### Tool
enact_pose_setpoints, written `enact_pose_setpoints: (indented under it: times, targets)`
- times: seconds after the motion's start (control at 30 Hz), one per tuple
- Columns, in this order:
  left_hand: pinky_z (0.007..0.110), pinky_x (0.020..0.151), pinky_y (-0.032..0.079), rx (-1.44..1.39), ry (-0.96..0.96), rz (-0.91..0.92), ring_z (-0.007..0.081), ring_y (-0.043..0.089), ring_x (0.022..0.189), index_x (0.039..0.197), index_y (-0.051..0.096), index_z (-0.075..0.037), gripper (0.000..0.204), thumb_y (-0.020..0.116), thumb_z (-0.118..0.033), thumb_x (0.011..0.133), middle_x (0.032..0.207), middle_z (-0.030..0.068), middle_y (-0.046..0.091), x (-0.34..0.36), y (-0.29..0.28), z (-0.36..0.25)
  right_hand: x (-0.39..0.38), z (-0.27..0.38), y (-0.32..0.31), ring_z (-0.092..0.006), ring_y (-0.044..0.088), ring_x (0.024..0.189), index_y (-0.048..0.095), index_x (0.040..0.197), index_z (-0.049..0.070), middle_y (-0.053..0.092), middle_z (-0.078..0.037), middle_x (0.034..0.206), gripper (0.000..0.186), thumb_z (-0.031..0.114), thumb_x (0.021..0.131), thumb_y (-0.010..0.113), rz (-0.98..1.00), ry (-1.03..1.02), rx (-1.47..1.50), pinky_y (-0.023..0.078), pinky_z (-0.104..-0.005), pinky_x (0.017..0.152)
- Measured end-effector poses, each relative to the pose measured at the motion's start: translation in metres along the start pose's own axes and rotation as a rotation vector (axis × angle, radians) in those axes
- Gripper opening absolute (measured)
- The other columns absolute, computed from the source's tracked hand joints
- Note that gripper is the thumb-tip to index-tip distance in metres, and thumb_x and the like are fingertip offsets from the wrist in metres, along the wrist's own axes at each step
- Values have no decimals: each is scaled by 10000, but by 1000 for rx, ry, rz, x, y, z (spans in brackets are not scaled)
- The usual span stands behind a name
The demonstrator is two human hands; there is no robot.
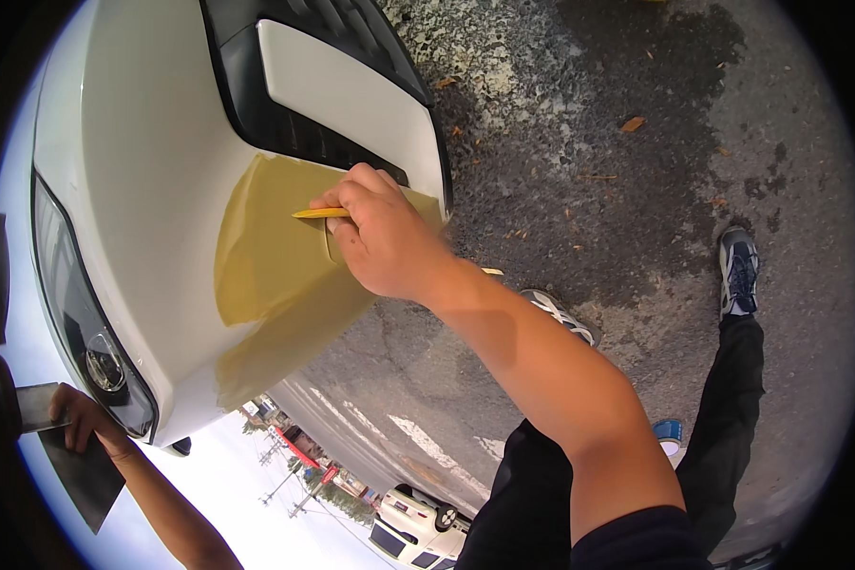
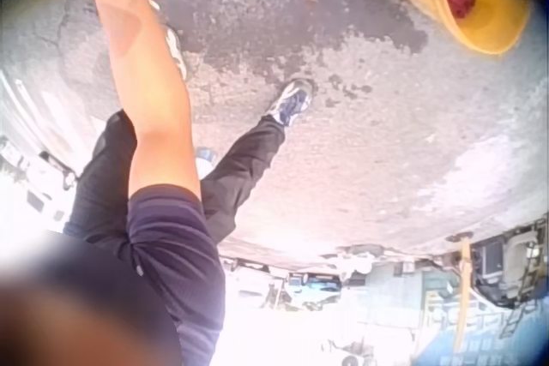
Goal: The person applies beige body filler to the front bumper of a white car using a yellow plastic spreader and a metal mixing palette. They spread the filler over the bumper surface, then scrape excess filler back onto the palette and mix it with a hardener from a small can.
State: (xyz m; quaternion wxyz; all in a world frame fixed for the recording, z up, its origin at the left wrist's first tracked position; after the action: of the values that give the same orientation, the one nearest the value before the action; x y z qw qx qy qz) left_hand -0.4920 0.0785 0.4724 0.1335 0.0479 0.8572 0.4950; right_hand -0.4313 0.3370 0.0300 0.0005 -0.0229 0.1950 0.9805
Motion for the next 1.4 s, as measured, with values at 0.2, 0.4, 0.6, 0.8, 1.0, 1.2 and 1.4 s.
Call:
enact_pose_setpoints:
  times: [0.2,0.4,0.6,0.8,1.0,1.2,1.4]
  targets:
    - [292,343,524,-20,-6,1,172,609,477,916,464,67,227,510,-146,981,916,173,523,1,0,5,-30,15,2,-332,554,1044,679,1099,24,589,-113,1067,319,-74,809,587,24,-159,23,473,-418,942]
    - [296,346,520,-12,-8,-15,174,610,481,917,466,64,223,510,-145,982,905,167,521,1,0,4,-54,15,5,-333,560,1067,683,1105,36,606,-110,1109,401,-108,735,626,66,-289,-34,479,-414,932]
    - [289,347,513,-23,-43,-25,166,595,459,921,467,52,210,508,-144,985,864,148,520,1,-1,5,-45,-22,-41,-331,603,1089,663,1166,11,622,-137,1126,301,-4,871,606,-149,17,55,495,-406,972]
    - [286,339,502,44,-24,-32,164,596,456,915,466,48,205,500,-140,989,823,142,524,2,-1,8,-4,-79,-49,-358,641,1130,633,1235,-37,624,-188,1234,328,128,958,573,-127,370,-29,498,-415,999]
    - [280,340,502,13,-11,-21,157,593,449,904,466,46,207,489,-139,994,803,147,533,4,1,13,16,-75,-40,-339,654,1121,668,1198,-8,655,-165,1204,292,153,965,595,-62,316,-137,497,-406,994]
    - [271,350,504,32,-30,-22,146,586,440,916,466,39,207,477,-149,1002,735,118,532,4,1,13,24,-71,-35,-344,651,1132,664,1207,-9,651,-164,1213,299,154,964,604,-42,310,-118,494,-407,1004]
    - [271,356,509,50,-36,-30,145,584,438,918,467,32,211,477,-159,1008,674,102,533,4,0,16,27,-71,-34,-344,651,1136,652,1223,-16,652,-163,1218,315,155,964,606,-36,320,-123,493,-408,1010]
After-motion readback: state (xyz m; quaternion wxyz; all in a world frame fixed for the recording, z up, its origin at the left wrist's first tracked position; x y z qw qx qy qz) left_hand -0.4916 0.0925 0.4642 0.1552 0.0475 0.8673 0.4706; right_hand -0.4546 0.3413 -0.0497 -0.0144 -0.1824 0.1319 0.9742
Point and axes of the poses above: each hand's wrist, its own x-axis towards the middle knuckle, its own y-axis out of the palm, z = x × y, the point moved 9 cm from there along x, towards the middle knuckle
